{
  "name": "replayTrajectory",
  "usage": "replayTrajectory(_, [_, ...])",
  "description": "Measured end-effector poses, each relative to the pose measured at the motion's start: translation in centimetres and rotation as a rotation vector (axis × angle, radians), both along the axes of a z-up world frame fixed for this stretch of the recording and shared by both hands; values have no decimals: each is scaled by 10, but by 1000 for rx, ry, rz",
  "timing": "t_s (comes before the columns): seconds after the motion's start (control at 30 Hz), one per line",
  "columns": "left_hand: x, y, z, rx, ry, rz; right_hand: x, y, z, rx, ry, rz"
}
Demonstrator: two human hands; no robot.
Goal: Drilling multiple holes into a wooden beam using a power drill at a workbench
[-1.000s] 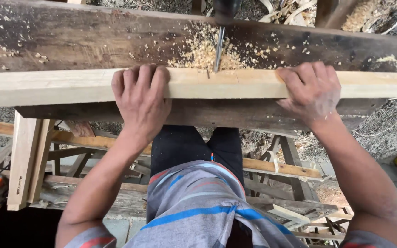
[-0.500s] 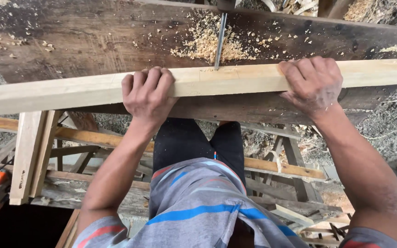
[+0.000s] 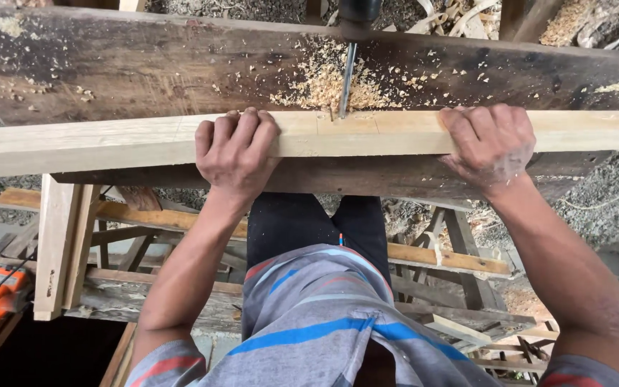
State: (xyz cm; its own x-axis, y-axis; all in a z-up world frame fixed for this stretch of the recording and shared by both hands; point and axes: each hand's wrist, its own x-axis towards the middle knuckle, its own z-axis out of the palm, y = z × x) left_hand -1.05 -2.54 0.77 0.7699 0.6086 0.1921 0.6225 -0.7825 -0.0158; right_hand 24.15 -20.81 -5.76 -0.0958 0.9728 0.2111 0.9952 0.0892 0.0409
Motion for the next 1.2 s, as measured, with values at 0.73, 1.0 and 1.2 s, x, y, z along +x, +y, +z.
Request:
replayTrajectory(0.73, [-1, -8, 0, -57, 28, 39, 2, 1, 1, 15, 41, 28])
replayTrajectory(1.0, [7, 9, -2, 9, 22, -28, 1, -1, 1, -12, 52, -6])
replayTrajectory(1.2, [1, -1, -3, -44, 20, 7, 0, -5, -3, 8, 99, -19])
